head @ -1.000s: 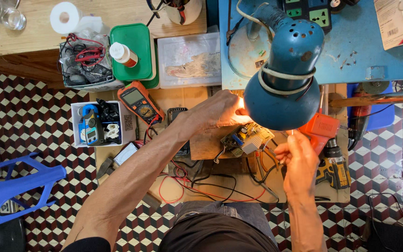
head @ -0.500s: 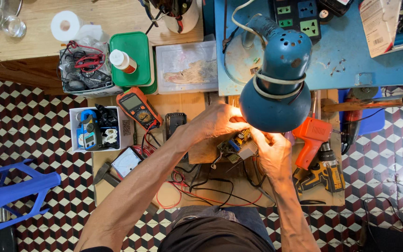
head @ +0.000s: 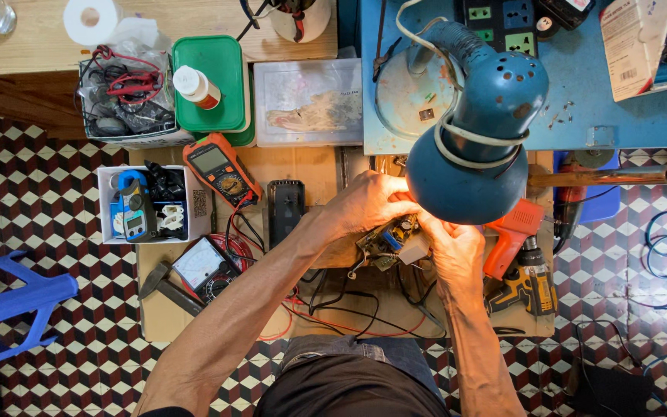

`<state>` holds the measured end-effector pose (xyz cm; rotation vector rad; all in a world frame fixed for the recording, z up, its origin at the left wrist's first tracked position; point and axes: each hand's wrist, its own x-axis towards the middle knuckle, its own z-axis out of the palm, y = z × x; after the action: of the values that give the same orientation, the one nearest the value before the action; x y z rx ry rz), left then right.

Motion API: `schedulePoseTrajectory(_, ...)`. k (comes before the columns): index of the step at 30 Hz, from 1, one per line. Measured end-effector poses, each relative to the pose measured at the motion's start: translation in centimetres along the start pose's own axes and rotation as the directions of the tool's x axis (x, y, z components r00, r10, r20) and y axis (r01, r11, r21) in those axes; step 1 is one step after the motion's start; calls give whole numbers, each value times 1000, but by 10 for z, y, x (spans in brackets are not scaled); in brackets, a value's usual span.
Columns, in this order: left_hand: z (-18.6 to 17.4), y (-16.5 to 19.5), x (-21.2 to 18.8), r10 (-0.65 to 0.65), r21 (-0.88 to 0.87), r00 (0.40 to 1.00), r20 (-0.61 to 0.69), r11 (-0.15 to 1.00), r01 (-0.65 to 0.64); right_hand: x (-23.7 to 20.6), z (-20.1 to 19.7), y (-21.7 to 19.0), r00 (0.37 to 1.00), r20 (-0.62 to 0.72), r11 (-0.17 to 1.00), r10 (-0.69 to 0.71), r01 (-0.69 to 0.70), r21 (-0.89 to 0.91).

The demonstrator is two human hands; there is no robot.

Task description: The person uses a heat gun and soldering iron to work on a green circuit board, applying heat and solder to specific points. They handle the board, a spool of solder, and a small white wire, then place the board on the workbench.

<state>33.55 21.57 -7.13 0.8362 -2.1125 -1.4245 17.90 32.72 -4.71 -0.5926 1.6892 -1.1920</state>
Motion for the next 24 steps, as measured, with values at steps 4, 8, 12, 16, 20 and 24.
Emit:
schedulePoseTrajectory(4, -2, -2, 0, -18, -42, 1000, 1, 999, 18, -1, 5, -4, 1000, 9, 1000, 11, -11, 5)
schedulePoseTrajectory(8, -6, -3, -1, -28, -25, 1000, 11, 999, 28, -1, 7, -7, 1000, 19, 1000, 8, -8, -18)
schedulePoseTrajectory(12, -10, -3, -1, -35, -36, 999, 33, 999, 36, 0, 10, -6, 1000, 12, 1000, 27, -27, 9)
schedulePoseTrajectory(16, -15, -5, 2, -23, -90, 997, 80, 995, 30, -1, 10, -4, 1000, 14, 1000, 6, -6, -14)
schedulePoseTrajectory(20, -24, -9, 13, 26, -37, 986, 162, 999, -21, -1, 11, -2, 1000, -9, 994, 6, -7, -110)
schedulePoseTrajectory(24, -32, -8, 26, -26, 84, 968, 249, 996, 5, -2, 11, -2, 1000, 4, 989, -24, 25, -149)
